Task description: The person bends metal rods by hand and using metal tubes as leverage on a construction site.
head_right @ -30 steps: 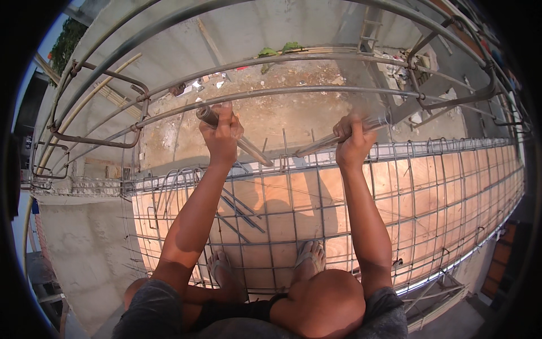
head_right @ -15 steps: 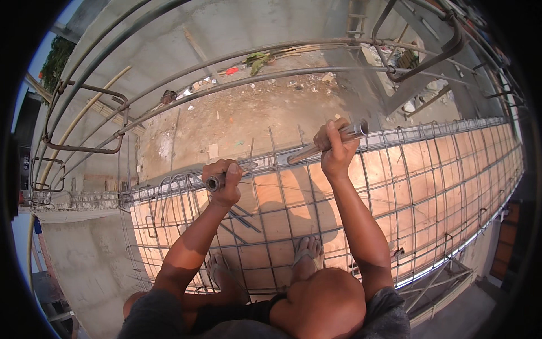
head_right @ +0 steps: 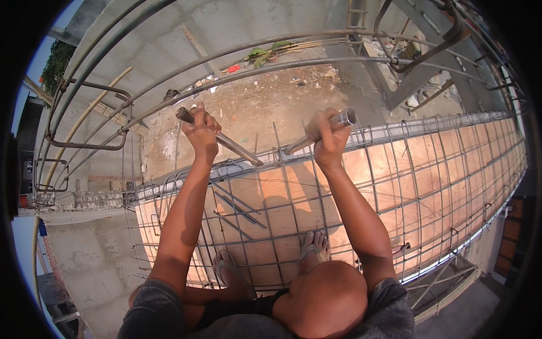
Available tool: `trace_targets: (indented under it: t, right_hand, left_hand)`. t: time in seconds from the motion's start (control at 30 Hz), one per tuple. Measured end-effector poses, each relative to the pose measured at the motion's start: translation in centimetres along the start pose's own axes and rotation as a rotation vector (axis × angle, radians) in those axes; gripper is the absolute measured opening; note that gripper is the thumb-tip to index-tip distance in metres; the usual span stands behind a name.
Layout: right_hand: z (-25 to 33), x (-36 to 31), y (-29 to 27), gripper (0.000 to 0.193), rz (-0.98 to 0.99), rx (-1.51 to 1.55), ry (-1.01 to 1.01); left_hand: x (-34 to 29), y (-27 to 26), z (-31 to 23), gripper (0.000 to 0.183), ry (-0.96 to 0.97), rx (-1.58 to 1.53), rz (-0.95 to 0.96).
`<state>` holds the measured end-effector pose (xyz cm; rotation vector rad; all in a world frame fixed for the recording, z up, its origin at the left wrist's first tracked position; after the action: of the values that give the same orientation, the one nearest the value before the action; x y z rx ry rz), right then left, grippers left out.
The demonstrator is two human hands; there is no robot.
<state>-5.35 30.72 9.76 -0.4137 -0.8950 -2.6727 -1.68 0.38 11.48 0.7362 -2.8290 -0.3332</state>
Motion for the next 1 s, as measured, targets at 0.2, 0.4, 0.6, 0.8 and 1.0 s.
trace_targets:
  t: [0.2, 0.4, 0.6, 0.8, 1.0]
  right_hand:
    - [-1.3, 1.2, 1.0, 0.027, -0.085, -0.074, 0.018]
    - [-1.4, 1.5, 1.2, 0.029, -0.152, -0.062, 0.004]
    - [-0.5, 0.2, 1.1, 0.03, -0.176, -0.073, 0.006]
    - [1.3, 0.3, 0.0, 0.033, -0.167, -0.105, -0.021]
    - [1.5, 0.3, -0.1, 0.034, -0.192, -0.09, -0.018]
  left_hand:
    - [2.3, -0.4, 2.1, 0.036, -0.072, 0.022, -0.005]
    - [4.7, 0.2, 3.4, 0.032, -0.132, 0.112, -0.039]
    - [4.7, 0.9, 3.4, 0.035, -0.098, 0.155, -0.019]
    - [4.4, 1.0, 3.5, 0.034, -0.109, 0.15, -0.054]
    - [5.0, 0.5, 3.9, 0.031, -0.095, 0.13, -0.033]
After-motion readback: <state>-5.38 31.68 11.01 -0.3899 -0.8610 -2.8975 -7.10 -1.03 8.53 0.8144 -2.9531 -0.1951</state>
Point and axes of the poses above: each hand's wrist, its own x-axis towards the middle knuckle, its own y-axis out of the palm, z = x × y, the point moved 7 cm from there along x, towards the middle knuckle, and after that the axes turned 10 degrees about z, right-handed, at the moved point
